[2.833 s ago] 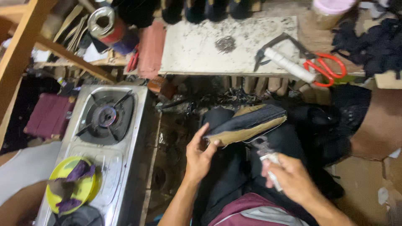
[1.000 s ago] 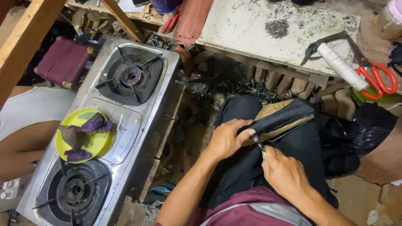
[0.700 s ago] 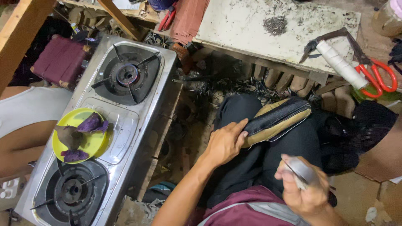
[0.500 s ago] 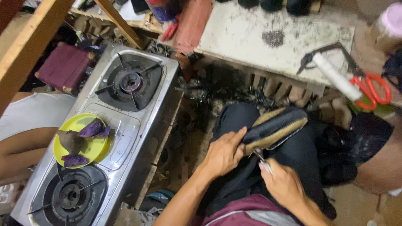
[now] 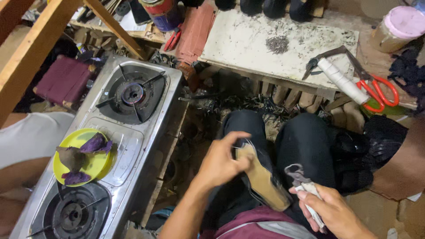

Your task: The person sits on the floor and holds a black fabric shoe upper over a gas stove burner, then stretches and presses it over a wooden shoe last on their lap. They use pliers to grip and pull the upper's edge, reheating the material over the flame and repositioning it repeatedly, then adjust the gathered toe fabric by hand.

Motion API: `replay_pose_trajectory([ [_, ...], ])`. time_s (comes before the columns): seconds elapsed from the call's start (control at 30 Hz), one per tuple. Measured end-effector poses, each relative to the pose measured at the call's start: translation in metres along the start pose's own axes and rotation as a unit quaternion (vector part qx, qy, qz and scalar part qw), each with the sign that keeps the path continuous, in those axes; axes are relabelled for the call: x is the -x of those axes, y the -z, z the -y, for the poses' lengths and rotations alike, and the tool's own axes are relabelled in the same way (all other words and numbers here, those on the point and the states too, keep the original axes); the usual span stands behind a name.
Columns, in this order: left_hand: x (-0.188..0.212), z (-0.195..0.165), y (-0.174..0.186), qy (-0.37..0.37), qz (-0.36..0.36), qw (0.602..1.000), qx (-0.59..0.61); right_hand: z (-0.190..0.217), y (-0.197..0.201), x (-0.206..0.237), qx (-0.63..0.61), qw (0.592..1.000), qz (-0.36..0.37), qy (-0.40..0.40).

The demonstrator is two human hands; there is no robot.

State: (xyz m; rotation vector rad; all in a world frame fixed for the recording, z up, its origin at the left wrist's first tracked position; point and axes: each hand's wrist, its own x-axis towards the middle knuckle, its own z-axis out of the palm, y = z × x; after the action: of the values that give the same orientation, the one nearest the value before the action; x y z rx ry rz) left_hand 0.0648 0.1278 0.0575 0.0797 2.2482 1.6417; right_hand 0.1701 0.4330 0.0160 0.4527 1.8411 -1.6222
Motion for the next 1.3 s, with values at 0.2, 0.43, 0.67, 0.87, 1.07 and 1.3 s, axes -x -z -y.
replay_pose_trajectory([
  [0.2,-0.018,0.027,-0.078,-0.112,0.139,0.952,0.248,0.022,0.017,0.0,0.174,0.983,-0.021,0.053],
  [0.43,-0.03,0.027,-0.131,-0.072,0.176,0.977,0.093,0.064,0.048,0.012,0.359,0.927,-0.047,0.093],
  [0.67,-0.036,0.003,-0.165,-0.126,0.154,0.98,-0.01,0.086,0.057,0.021,0.709,0.684,-0.062,0.162],
  [0.87,-0.054,0.022,-0.167,-0.097,0.206,0.974,-0.02,0.083,0.051,0.021,0.744,0.656,-0.053,0.111],
  [1.07,-0.073,0.05,-0.163,-0.074,0.303,0.92,0.239,0.048,0.046,0.013,0.648,0.72,-0.152,0.197],
  [1.3,-0.058,0.031,-0.168,-0.131,0.241,0.961,0.037,0.016,0.087,0.011,0.41,0.899,-0.052,0.144],
])
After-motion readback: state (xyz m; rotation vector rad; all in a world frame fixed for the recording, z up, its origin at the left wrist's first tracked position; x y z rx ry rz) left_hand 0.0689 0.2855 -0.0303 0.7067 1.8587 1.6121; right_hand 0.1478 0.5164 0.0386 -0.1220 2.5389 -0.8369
